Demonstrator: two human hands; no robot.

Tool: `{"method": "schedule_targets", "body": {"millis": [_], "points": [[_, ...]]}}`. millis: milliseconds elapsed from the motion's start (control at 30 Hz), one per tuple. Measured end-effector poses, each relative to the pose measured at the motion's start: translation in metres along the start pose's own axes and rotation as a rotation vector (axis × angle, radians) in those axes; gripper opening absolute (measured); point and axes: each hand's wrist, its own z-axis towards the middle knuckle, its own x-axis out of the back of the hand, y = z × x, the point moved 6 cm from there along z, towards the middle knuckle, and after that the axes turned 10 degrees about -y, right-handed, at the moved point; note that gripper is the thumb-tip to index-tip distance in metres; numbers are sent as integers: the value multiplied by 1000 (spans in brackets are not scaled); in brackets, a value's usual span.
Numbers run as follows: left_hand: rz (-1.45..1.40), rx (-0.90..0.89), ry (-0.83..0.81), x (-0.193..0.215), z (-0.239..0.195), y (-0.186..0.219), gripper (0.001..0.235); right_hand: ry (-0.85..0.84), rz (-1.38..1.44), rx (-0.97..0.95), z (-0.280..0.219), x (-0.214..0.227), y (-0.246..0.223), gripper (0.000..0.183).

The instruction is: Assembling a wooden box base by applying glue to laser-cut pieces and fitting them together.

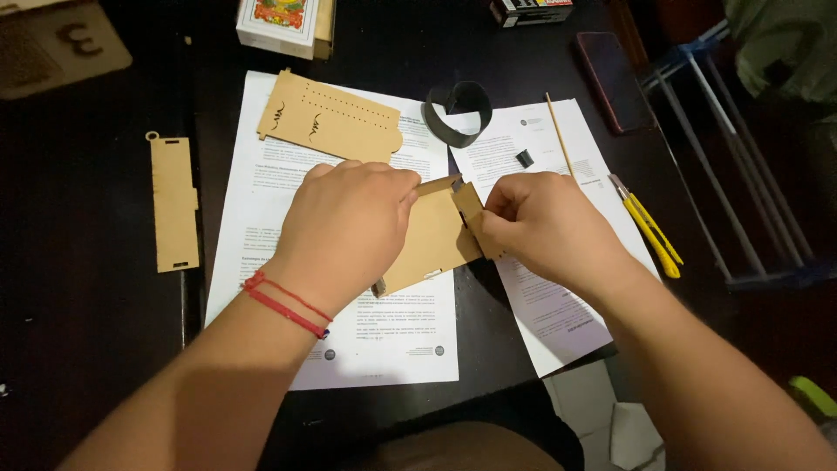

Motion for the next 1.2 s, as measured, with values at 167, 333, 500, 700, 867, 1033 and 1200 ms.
{"method": "schedule_targets", "body": {"millis": [167, 333, 500, 700, 867, 1033, 1200], "points": [[-16, 37, -58, 1, 0, -2, 32, -9, -42, -28, -2, -1, -9, 17], [-22, 33, -94, 0, 0, -2, 28, 21, -6, -15, 2, -2, -7, 17], [-29, 44, -109, 1, 0, -2, 26, 17, -16, 8, 7, -4, -5, 14], [-1, 51, -139, 1, -1, -1, 27, 14, 25, -3, 8, -5, -6, 14], [16, 37, -113, 1, -1, -1, 26, 43, -40, 61, 11, -6, -8, 13], [-14, 34, -124, 2, -2, -1, 29, 41, -68, 12, 9, -6, -12, 15], [-25, 37, -129, 2, -2, -2, 29, 47, -61, 53, 16, -9, -4, 13]]}}
